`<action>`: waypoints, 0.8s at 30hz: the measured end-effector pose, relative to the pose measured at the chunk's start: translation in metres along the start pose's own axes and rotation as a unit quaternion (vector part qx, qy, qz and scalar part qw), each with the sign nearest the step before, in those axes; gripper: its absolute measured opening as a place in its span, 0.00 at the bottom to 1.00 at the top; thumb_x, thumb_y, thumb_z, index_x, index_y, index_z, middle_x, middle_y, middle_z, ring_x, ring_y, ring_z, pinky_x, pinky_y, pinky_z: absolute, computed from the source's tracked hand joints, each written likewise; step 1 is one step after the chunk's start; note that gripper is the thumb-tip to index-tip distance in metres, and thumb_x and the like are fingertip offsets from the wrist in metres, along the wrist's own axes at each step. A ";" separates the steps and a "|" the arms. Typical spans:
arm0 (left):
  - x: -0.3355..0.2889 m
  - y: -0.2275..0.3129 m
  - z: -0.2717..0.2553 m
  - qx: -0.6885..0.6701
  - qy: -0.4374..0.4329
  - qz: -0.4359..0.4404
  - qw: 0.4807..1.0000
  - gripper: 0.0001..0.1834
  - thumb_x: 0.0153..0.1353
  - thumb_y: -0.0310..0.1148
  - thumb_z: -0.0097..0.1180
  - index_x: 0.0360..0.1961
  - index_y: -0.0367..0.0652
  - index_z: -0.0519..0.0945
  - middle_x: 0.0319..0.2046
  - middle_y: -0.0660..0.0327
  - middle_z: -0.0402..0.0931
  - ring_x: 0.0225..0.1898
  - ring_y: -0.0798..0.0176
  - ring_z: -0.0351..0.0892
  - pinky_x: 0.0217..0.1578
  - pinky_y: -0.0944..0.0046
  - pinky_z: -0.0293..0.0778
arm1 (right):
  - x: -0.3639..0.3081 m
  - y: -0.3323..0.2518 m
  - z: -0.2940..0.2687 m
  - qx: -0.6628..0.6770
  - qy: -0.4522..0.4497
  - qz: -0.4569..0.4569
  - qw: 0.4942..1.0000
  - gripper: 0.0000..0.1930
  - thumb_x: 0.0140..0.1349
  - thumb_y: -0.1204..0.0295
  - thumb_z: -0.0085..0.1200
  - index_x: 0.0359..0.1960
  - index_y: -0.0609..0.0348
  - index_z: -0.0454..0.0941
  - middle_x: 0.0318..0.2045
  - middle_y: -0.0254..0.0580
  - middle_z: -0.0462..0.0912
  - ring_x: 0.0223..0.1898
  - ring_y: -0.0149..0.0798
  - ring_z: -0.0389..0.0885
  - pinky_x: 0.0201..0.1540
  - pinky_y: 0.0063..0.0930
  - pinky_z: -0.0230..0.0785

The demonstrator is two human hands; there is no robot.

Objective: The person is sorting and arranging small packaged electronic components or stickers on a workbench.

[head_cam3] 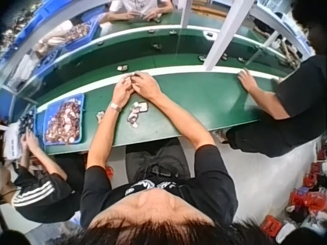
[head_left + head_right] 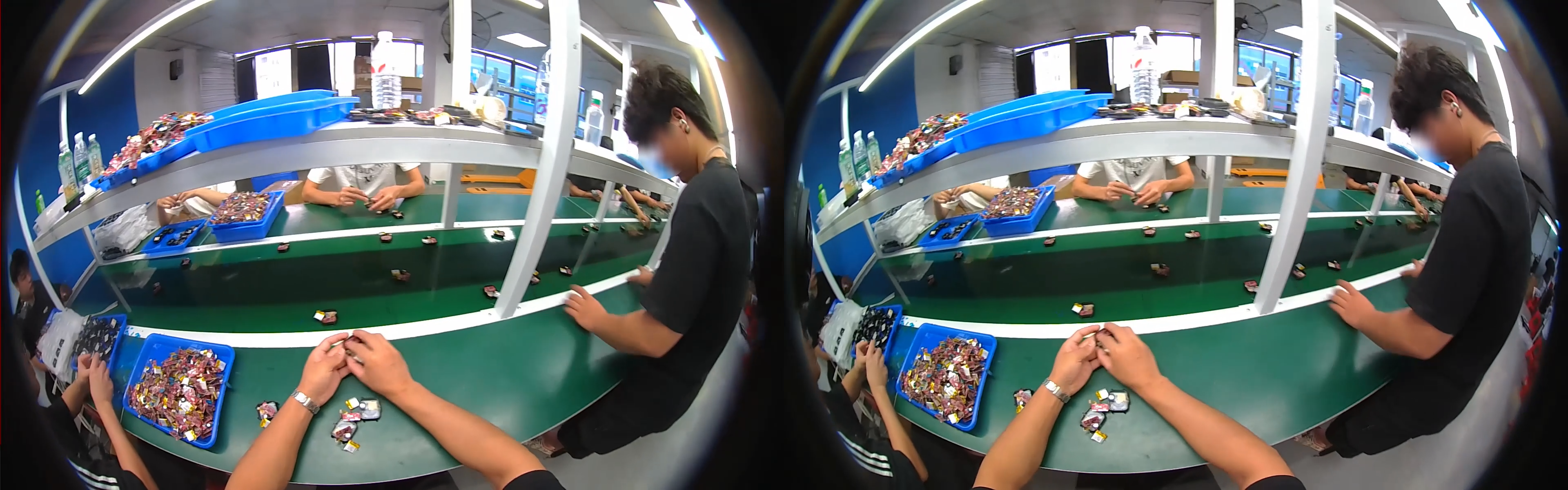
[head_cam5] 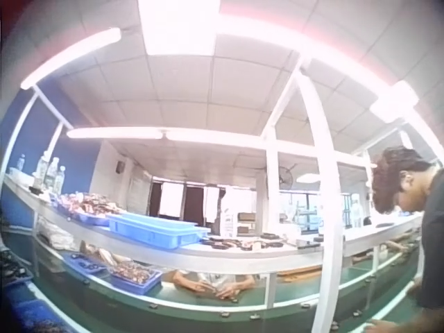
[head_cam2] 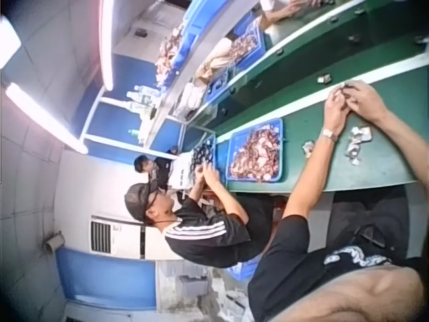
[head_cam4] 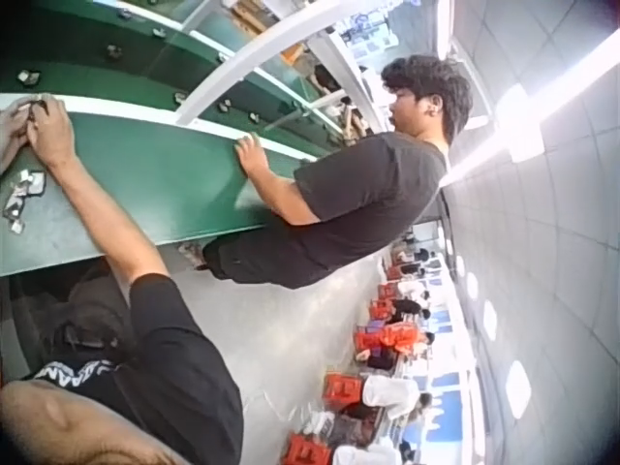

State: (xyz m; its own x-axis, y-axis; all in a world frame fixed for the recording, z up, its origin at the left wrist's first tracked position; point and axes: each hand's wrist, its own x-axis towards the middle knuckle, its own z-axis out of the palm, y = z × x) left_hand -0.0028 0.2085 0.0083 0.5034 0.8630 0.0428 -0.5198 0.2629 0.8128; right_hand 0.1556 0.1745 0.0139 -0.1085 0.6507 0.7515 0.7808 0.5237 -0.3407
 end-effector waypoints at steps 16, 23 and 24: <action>0.013 -0.002 -0.009 0.278 0.240 0.184 0.912 0.07 0.61 0.21 0.50 0.38 0.36 0.78 0.39 0.58 0.82 0.36 0.66 0.83 0.35 0.68 0.79 | 0.055 0.075 0.031 -0.104 0.009 0.140 0.985 0.24 0.49 0.60 0.68 0.42 0.65 0.77 0.39 0.55 0.80 0.44 0.57 0.77 0.49 0.43 0.70; 0.019 -0.007 -0.018 0.326 0.238 0.198 0.893 0.07 0.60 0.20 0.50 0.40 0.37 0.76 0.37 0.60 0.80 0.30 0.72 0.77 0.26 0.72 0.73 | 0.067 0.044 0.090 -0.122 -0.045 0.228 0.965 0.26 0.48 0.61 0.70 0.40 0.66 0.72 0.36 0.56 0.80 0.42 0.56 0.78 0.47 0.44 0.72; 0.020 -0.006 -0.020 0.327 0.240 0.196 0.893 0.08 0.60 0.20 0.50 0.41 0.37 0.76 0.38 0.60 0.80 0.30 0.72 0.77 0.26 0.73 0.73 | 0.068 0.046 0.090 -0.110 -0.034 0.234 0.965 0.26 0.48 0.62 0.69 0.41 0.67 0.72 0.37 0.56 0.80 0.42 0.56 0.78 0.48 0.44 0.73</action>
State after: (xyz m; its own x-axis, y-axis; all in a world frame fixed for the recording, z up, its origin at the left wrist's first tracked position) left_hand -0.0031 0.2321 -0.0074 -0.0644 0.9601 0.2721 0.0018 -0.2726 0.9621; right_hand 0.1287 0.2920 -0.0018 0.2532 0.8264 0.5029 0.8655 0.0387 -0.4995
